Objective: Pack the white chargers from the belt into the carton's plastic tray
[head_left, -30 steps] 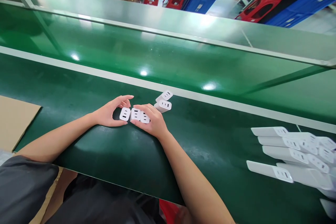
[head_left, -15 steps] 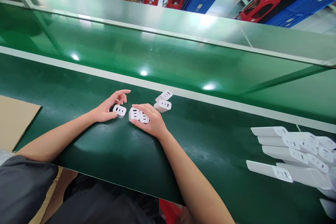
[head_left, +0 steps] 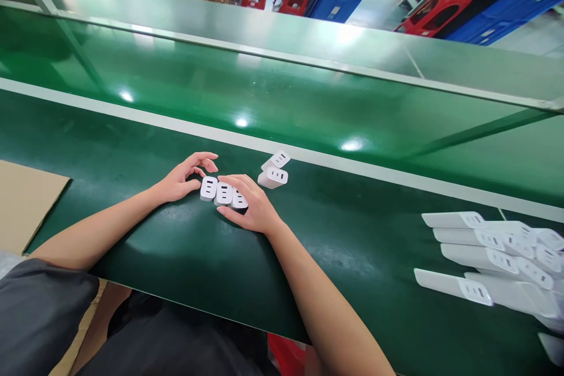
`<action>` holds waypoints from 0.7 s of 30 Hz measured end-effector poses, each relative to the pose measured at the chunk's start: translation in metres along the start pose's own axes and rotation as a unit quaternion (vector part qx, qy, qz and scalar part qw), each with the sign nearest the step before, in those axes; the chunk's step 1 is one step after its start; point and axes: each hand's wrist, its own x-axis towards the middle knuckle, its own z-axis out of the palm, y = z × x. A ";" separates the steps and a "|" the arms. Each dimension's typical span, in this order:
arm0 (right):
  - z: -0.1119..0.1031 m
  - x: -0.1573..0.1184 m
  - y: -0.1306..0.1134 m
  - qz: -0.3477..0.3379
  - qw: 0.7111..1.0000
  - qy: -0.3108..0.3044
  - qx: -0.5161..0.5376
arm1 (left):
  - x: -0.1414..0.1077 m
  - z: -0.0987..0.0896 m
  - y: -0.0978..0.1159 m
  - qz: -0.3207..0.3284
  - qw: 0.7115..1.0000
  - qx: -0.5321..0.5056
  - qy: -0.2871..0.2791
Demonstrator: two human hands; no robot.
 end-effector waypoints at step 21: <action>-0.001 -0.008 0.000 0.133 0.989 -0.050 0.025 | -0.010 0.022 0.021 -0.045 0.966 0.255 -0.005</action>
